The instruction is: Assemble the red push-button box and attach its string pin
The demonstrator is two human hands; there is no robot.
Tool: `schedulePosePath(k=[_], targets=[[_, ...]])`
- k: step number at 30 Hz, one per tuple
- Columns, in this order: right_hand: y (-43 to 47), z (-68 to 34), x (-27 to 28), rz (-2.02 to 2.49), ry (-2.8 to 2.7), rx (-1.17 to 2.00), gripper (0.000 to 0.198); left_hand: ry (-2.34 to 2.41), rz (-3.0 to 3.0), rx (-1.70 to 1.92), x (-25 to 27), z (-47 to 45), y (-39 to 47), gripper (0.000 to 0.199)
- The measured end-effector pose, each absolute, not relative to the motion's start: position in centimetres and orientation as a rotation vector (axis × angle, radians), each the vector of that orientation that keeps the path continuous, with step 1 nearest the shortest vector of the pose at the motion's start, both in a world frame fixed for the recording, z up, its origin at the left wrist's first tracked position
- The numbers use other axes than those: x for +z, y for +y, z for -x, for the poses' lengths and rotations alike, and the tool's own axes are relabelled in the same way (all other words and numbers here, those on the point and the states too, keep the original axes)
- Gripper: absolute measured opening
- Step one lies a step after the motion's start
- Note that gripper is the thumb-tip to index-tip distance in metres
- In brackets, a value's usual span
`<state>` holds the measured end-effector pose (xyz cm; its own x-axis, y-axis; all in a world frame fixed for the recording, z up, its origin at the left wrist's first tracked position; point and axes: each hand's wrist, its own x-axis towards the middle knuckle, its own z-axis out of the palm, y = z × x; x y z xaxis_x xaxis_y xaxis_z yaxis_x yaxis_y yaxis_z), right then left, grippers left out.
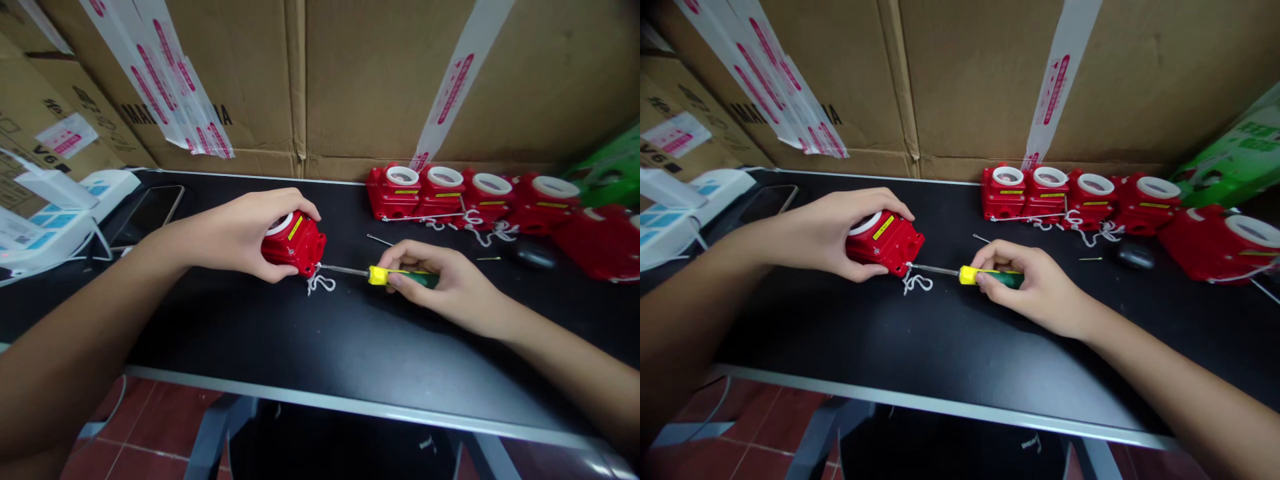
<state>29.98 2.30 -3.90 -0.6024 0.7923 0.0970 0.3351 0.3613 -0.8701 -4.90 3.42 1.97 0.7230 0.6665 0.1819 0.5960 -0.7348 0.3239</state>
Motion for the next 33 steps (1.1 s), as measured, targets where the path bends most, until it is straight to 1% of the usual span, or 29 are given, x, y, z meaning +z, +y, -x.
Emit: schedulePosePath(k=[7, 12, 16, 19, 24, 26, 30, 33], targets=[[2.0, -30.1, -3.8, 1.005, -2.149, 1.107, 0.020, 1.020, -2.718, 0.398, 1.7, 4.8, 3.4, 0.062], [2.2, -30.1, -3.6, 0.931, -2.194, 0.915, 0.020, 1.037, -2.734, 0.420, 1.4, 4.7, 3.6, 0.062], [2.6, -30.4, -3.6, 0.898, -2.216, 0.859, 0.021, 1.025, -2.771, 0.446, 0.8, 4.6, 3.7, 0.063], [2.7, -30.8, -3.4, 0.968, -2.171, 0.873, 0.023, 1.004, -2.812, 0.493, 0.4, 4.4, 3.8, 0.063], [2.6, -31.1, -3.1, 1.085, -1.989, 1.127, 0.039, 0.992, -2.903, 0.605, 0.3, 4.2, 3.8, 0.062], [2.6, -31.0, -3.2, 1.124, -1.952, 1.177, 0.042, 0.997, -2.935, 0.627, 0.2, 4.1, 3.9, 0.062], [2.8, -30.7, -3.4, 1.167, -1.986, 1.137, 0.039, 0.974, -2.981, 0.634, 0.0, 4.1, 3.9, 0.062], [3.0, -30.7, -3.5, 1.096, -2.087, 0.994, 0.039, 0.966, -3.009, 0.642, -0.2, 4.2, 3.9, 0.060]])
